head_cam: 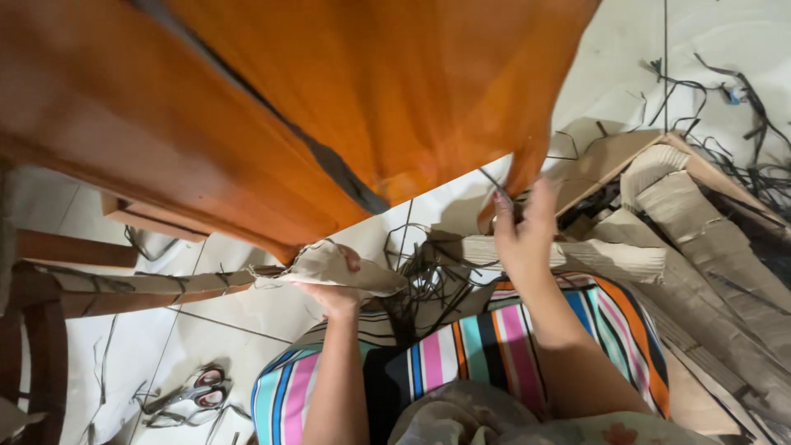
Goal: Wrapping the legs of a wooden chair with protective paper and securing it with plastic ties.
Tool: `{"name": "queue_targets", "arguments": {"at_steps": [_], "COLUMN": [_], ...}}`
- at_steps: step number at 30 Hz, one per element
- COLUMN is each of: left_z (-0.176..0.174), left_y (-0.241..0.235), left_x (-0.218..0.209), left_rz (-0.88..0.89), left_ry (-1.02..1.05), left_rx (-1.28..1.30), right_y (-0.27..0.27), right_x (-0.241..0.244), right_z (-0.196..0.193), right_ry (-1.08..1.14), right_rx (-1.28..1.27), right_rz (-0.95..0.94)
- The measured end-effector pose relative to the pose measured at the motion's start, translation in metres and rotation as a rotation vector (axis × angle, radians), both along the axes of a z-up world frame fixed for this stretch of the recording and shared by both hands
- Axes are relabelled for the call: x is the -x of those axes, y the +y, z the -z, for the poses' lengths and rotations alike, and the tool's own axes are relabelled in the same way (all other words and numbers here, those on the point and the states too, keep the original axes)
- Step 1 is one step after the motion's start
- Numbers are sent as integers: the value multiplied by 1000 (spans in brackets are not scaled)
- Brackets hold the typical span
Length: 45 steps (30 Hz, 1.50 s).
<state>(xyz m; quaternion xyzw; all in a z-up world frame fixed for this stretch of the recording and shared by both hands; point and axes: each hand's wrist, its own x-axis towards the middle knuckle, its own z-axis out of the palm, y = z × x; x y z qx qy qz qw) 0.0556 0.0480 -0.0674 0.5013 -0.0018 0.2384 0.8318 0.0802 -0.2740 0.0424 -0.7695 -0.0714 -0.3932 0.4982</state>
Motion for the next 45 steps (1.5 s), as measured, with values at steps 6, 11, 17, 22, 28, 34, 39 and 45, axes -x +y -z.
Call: {"name": "queue_targets", "arguments": {"at_steps": [6, 11, 17, 22, 28, 34, 39, 45], "left_z": [-13, -11, -22, -11, 1, -56, -94, -121], "left_y": [-13, -6, 7, 22, 36, 9, 14, 37], "left_x": [3, 4, 4, -2, -9, 13, 33, 47], "left_rz": [-97, -115, -44, -5, -176, -101, -94, 52], "left_ry": [-46, -75, -116, -74, -102, 65, 132, 38], "left_rx": [-61, -72, -15, -129, -267, 168, -217, -385], "right_y": [-15, -11, -9, 0, -10, -13, 15, 68], "right_x": [-19, -4, 2, 24, 55, 87, 103, 134], "right_z": [46, 32, 58, 24, -27, -105, -53, -67], "right_ry": [90, 95, 108, 123, 367, 811, 1090, 1212], "right_rx": [-270, -273, -338, -329, -199, 786, 730, 919], "right_rz": [-250, -183, -234, -264, -247, -118, -507, -855]}}
